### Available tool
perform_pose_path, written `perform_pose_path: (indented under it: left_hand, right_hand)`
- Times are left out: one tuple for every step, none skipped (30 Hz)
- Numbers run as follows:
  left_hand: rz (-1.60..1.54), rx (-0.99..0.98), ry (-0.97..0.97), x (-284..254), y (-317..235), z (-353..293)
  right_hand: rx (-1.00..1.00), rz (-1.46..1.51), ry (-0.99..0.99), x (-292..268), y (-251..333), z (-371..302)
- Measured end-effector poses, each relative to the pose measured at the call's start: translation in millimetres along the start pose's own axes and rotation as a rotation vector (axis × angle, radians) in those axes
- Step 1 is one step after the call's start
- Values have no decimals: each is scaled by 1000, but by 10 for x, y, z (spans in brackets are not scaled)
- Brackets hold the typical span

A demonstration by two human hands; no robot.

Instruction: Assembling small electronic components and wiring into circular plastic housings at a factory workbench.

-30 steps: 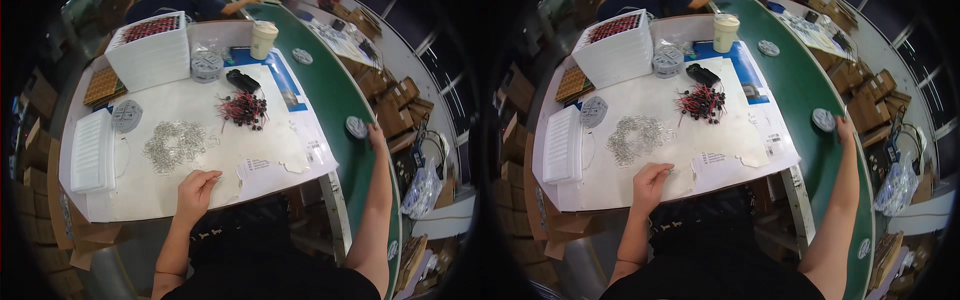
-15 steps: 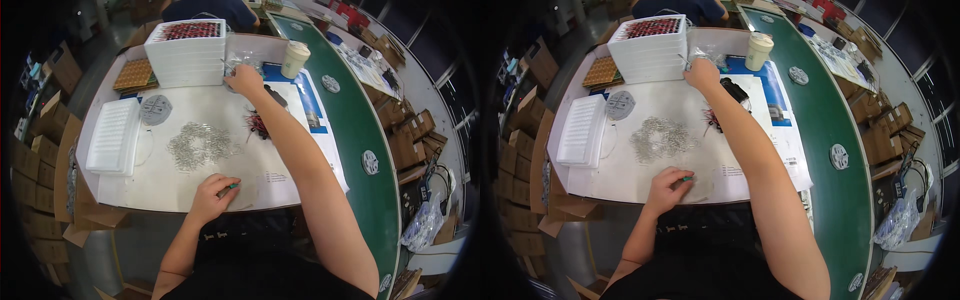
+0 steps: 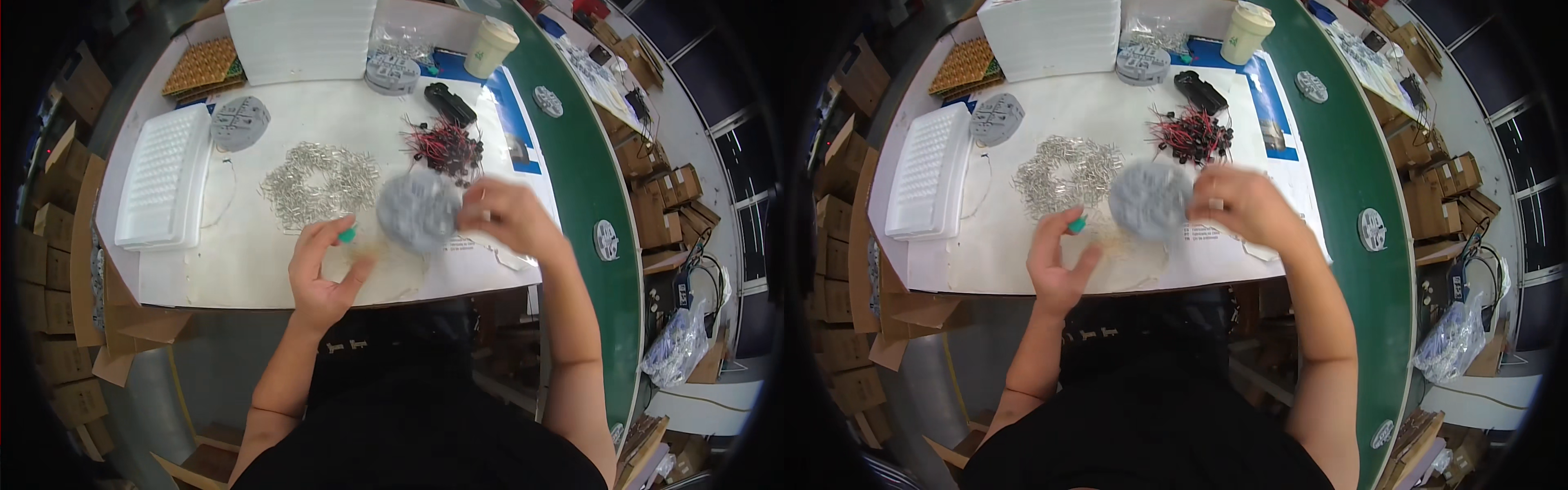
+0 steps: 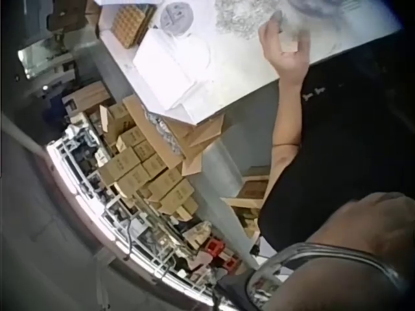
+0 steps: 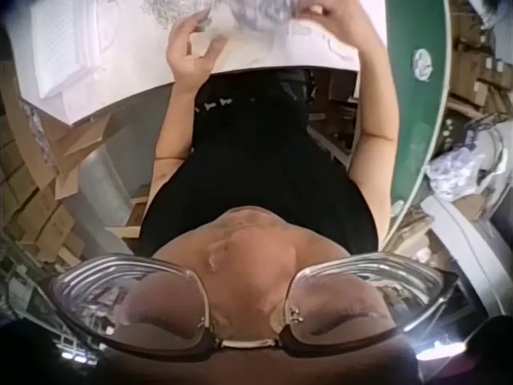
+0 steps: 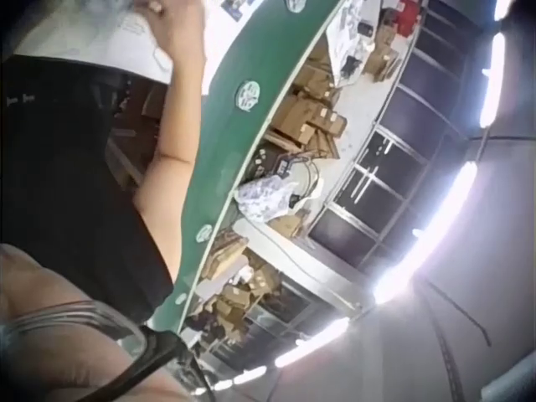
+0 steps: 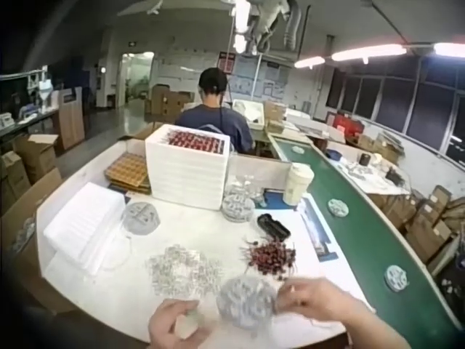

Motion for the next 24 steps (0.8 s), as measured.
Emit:
perform_pose_path:
  left_hand:
    - [45, 34, 69, -25, -94, 75]
    - [89, 70, 142, -22, -156, 113]
    - [89, 65, 149, 3, -140, 104]
    - [138, 66, 248, 53, -115, 80]
    - [187, 68, 345, 104, -93, 59]
    - [236, 71, 440, 132, -85, 50]
    - [241, 67, 442, 125, -84, 60]
    - [249, 80, 449, 126, -71, 62]
    - [252, 100, 460, 138, -67, 76]
    - [259, 120, 469, 148, -68, 91]
    - [261, 121, 473, 177, -78, 105]
    - [247, 114, 467, 194, -104, 120]
    - [232, 108, 459, 227, -118, 132]
    - [217, 103, 451, 249, -126, 134]
    - [223, 101, 448, 266, -121, 118]
    - [235, 103, 446, 287, -107, 89]
    - [246, 106, 444, 306, -91, 60]
    - [255, 107, 443, 310, -88, 35]
    - [257, 104, 443, 306, -96, 22]
    - [261, 101, 429, 301, -107, 14]
    - [263, 98, 417, 297, -116, 8]
    - [265, 95, 404, 295, -120, 0]
    - [264, 95, 404, 293, -114, -1]
    - [265, 97, 406, 290, -102, -4]
  right_hand:
    - [45, 45, 58, 106, -21, -180]
    - [60, 49, 55, 123, -28, -250]
    - [79, 68, 69, 165, -40, -287]
    - [95, 88, 82, 207, -45, -313]
    - [110, 105, 97, 235, -37, -325]
    - [110, 111, 98, 236, -27, -258]
    - [217, 122, -11, 205, -38, -94]
    - [327, 132, -120, 204, -80, 73]
    - [343, 58, -138, 257, -143, 244]
    - [356, -15, -155, 344, -214, 415]
    - [357, -11, -158, 445, -262, 558]
    - [431, -105, -87, 566, -294, 710]
    - [503, -203, -15, 641, -321, 788]
    - [497, -199, -13, 672, -324, 806]
    - [489, -175, -9, 703, -320, 817]
    - [482, -151, -6, 730, -318, 827]
    - [476, -128, -2, 751, -325, 839]
    - [474, -126, 1, 768, -352, 840]
    - [463, -100, 2, 775, -397, 831]
    - [453, -74, 3, 776, -444, 817]
    - [444, -50, 3, 780, -478, 801]
    - [446, -49, 4, 791, -497, 783]
    - [442, -51, -43, 796, -507, 764]
    - [439, -53, -89, 798, -512, 741]
Point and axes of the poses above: each hand's wrist, its own z-axis towards the middle knuckle, its own x-axis out of the palm, y = z × x, the point moved 1 cm from there along z, towards the middle knuckle, and after that the axes turned 8 degrees about z, right-handed, at the moved point
